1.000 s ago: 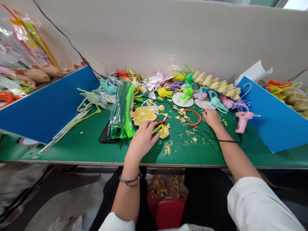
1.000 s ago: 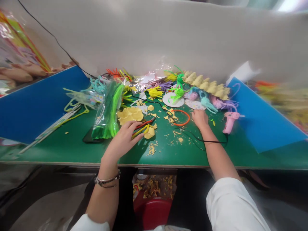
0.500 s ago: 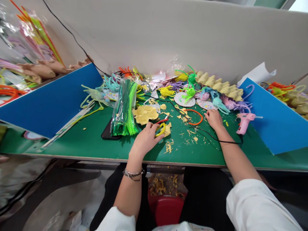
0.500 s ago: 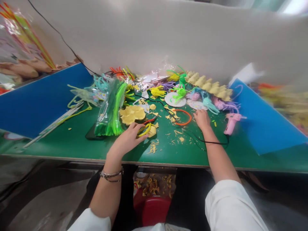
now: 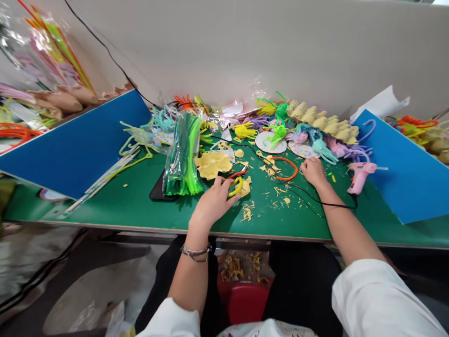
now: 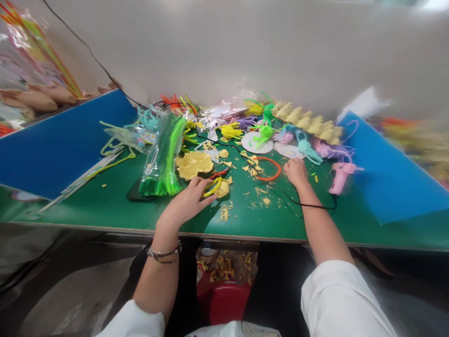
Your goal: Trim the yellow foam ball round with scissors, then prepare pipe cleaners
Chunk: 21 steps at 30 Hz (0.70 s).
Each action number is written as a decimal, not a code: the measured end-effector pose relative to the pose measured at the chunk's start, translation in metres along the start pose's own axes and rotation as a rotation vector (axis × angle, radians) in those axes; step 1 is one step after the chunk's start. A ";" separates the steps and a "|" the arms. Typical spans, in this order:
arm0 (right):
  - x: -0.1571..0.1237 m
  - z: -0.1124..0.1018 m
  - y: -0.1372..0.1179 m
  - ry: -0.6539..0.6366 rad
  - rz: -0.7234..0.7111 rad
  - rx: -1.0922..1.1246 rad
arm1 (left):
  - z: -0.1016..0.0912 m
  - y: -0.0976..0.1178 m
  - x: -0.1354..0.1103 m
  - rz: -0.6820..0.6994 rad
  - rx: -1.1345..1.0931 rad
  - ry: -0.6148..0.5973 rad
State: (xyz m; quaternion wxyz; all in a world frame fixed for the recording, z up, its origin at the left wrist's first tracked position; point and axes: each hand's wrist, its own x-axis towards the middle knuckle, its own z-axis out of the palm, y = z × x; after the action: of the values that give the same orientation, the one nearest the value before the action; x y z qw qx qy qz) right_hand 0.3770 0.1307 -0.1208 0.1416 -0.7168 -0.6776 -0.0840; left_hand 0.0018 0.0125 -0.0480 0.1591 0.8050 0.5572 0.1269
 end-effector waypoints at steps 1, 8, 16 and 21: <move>-0.001 0.000 0.000 0.004 -0.002 0.004 | -0.001 -0.003 0.000 0.021 -0.023 0.004; -0.002 -0.008 -0.004 -0.022 -0.060 0.022 | -0.035 -0.042 -0.014 -0.060 -0.049 0.388; -0.001 -0.009 -0.009 -0.067 -0.058 0.071 | -0.096 -0.090 0.018 -0.545 0.172 0.311; -0.007 -0.011 -0.013 -0.072 -0.037 0.084 | -0.085 -0.110 0.065 -0.575 0.062 0.047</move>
State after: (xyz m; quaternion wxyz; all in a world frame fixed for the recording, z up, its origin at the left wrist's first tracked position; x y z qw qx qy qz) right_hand 0.3647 0.1211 -0.1119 0.1455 -0.7002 -0.6983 -0.0325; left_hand -0.1021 0.1194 -0.0117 0.1508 0.6155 0.7697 0.0780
